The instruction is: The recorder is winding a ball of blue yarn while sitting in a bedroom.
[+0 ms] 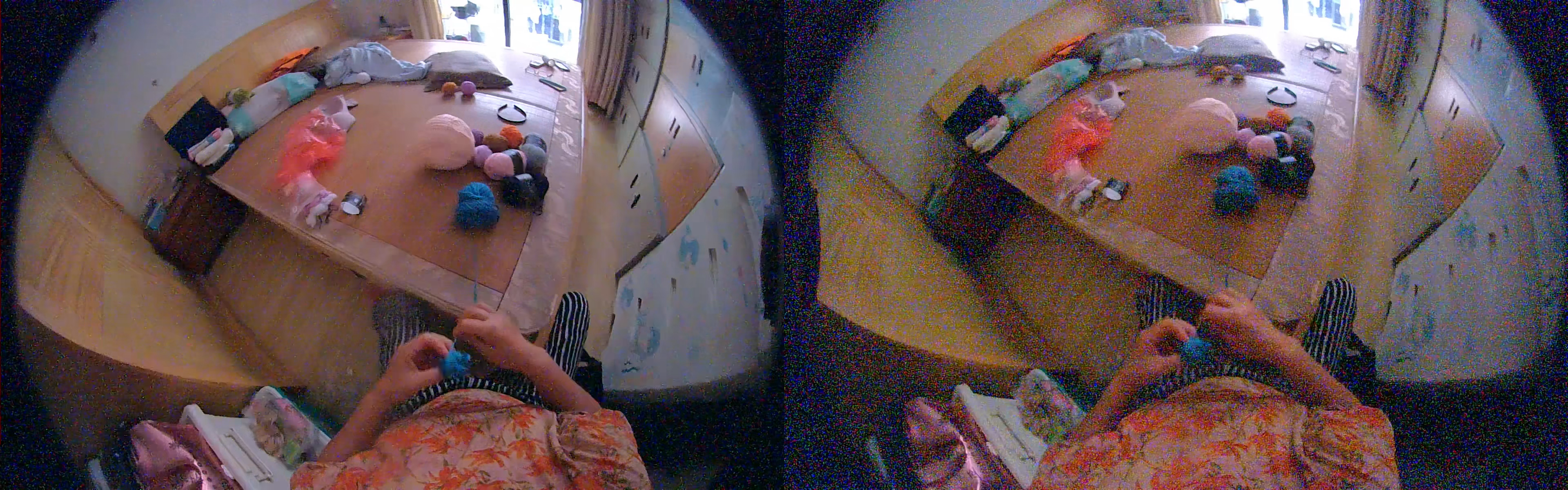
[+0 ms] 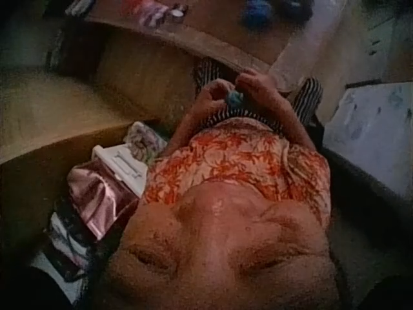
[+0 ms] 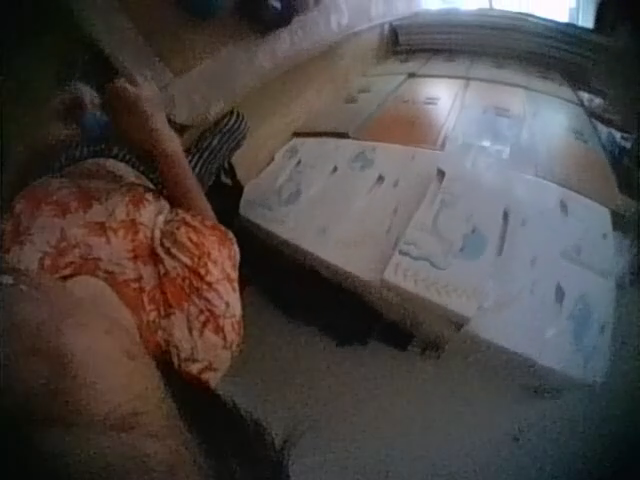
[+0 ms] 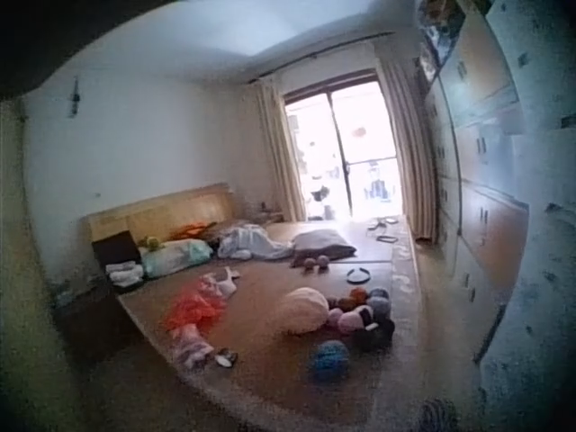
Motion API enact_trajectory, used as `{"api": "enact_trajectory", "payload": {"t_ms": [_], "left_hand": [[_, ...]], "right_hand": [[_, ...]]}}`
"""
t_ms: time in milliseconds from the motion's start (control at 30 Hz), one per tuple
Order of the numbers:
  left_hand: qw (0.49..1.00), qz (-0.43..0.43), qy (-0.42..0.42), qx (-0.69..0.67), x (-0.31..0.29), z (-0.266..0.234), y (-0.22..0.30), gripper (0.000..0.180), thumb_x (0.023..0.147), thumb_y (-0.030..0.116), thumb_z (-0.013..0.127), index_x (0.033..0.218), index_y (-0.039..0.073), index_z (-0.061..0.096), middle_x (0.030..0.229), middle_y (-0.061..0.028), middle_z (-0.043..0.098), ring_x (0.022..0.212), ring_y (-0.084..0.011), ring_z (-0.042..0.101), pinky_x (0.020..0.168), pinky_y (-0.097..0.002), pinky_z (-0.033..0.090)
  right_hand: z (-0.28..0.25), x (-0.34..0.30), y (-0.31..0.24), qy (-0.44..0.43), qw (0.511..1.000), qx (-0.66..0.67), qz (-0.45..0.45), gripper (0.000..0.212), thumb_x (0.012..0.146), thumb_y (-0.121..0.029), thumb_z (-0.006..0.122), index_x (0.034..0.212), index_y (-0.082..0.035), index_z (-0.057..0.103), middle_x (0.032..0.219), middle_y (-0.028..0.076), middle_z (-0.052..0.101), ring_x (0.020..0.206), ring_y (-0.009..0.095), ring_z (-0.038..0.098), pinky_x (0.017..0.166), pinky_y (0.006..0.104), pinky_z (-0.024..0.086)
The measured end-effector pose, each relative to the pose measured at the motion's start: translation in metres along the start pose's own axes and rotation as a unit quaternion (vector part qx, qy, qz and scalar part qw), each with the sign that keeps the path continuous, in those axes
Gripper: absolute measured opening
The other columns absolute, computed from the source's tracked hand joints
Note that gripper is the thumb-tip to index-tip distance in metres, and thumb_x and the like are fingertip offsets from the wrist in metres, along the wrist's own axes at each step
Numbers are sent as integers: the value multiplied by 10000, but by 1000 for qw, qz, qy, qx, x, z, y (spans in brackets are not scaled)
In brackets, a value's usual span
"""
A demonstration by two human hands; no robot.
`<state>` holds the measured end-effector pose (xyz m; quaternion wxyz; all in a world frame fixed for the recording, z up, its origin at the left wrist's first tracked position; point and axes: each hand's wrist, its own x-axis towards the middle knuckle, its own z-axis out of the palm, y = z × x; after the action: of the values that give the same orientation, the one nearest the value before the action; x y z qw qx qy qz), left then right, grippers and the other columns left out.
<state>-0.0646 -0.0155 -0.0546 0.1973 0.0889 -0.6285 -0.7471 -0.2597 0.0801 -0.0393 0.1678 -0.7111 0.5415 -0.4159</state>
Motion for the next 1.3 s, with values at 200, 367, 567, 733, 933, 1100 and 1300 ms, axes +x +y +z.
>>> {"api": "enact_trajectory", "payload": {"t_ms": [200,367,567,733,933,1100,1300], "left_hand": [[969,-31,177,168,10,-20,-5,273,755,5,667,999,54,558,986,-27,572,903,-129,562,830,-263,462],[973,-25,2,230,-1,-15,-5,241,780,-1,660,992,59,562,968,-17,569,891,-133,564,839,-262,461],[987,44,152,-3,16,-1,-1,284,791,3,692,1029,65,549,974,-16,583,928,-124,569,869,-288,464],[952,-32,168,252,13,-18,-4,265,774,-20,660,1007,67,568,964,-15,576,922,-127,571,853,-280,466],[995,60,-23,70,-1,-5,-5,275,768,-23,650,1009,65,552,1006,-35,564,935,-124,558,823,-272,471],[983,-4,173,-58,8,-10,1,307,748,-19,668,1022,67,560,1002,-29,575,930,-115,553,830,-249,452],[984,-10,-35,174,-8,-13,10,355,714,-18,677,1037,61,554,998,-8,577,935,-89,548,824,-235,442]], "right_hand": [[22,-10,-18,-126,989,-32,-70,143,759,-47,632,894,-65,588,889,104,558,900,307,535,770,377,467],[-10,3,-15,-63,998,-13,-6,123,760,-66,640,867,-61,580,888,105,555,921,317,534,795,394,463],[23,-19,8,-60,997,-55,-10,104,767,-77,643,854,-69,587,881,109,561,908,318,534,781,407,460],[6,-5,-22,-125,990,-30,-57,85,782,-66,629,856,-68,587,887,117,562,881,325,529,753,409,456],[0,-3,-8,-42,995,-63,62,69,800,-69,612,860,-50,583,890,131,558,872,321,534,739,395,452],[32,-20,-16,-102,990,-55,-82,80,798,-63,611,866,-39,577,885,121,557,905,310,540,765,375,452],[-6,5,-39,-69,998,-5,6,107,777,-51,629,872,-42,582,893,119,566,900,306,553,754,379,458]]}}
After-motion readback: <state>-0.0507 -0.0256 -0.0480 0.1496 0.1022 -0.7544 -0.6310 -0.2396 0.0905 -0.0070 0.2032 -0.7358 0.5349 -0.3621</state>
